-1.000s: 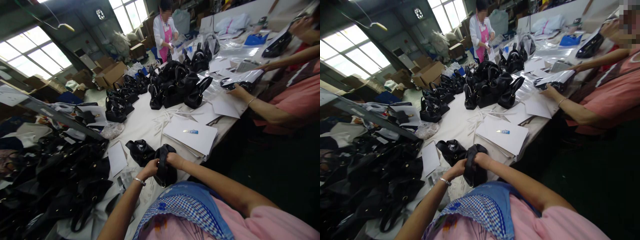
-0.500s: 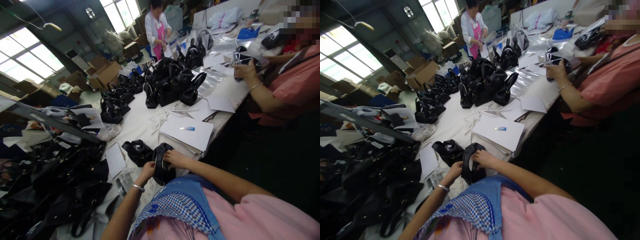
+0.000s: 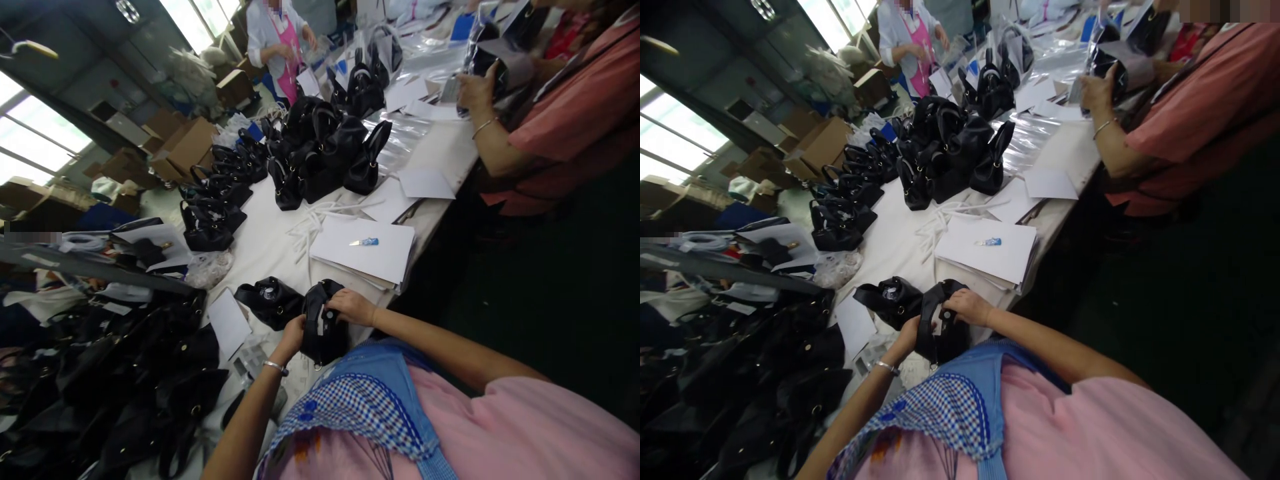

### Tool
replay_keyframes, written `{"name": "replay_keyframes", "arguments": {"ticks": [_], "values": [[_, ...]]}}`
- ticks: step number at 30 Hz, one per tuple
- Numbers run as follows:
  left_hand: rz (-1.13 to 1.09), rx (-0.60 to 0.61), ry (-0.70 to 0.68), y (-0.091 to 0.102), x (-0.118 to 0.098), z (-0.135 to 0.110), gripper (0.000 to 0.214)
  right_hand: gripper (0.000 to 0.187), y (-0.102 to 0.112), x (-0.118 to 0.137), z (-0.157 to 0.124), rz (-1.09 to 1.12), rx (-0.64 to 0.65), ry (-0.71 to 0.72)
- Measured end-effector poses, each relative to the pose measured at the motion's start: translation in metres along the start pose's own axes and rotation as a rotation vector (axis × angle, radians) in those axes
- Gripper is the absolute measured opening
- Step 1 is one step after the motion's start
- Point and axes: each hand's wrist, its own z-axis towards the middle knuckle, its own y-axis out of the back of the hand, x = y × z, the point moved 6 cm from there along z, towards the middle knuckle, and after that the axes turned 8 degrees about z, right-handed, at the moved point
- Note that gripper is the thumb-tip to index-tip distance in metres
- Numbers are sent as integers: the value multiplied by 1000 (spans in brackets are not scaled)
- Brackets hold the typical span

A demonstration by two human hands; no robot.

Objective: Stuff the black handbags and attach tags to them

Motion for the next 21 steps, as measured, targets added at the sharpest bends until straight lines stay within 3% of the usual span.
{"name": "replay_keyframes", "arguments": {"ticks": [7, 12, 16, 18, 21], "values": [[-47, 225, -24, -31, -10, -12, 29, 27, -7, 1, -10, 23, -91, 44], [-5, 209, -11, -21, -8, -11, 31, 28, -5, 6, -9, 41, -114, 54], [291, 321, -27, -28, -5, -11, 27, 27, -11, 12, -14, 38, -40, 60], [429, 310, -12, -34, -2, -10, 24, 24, -16, 13, -15, -4, 20, 12], [494, 195, 61, -35, 3, -6, 21, 19, -20, 15, -13, -69, 105, -91]]}}
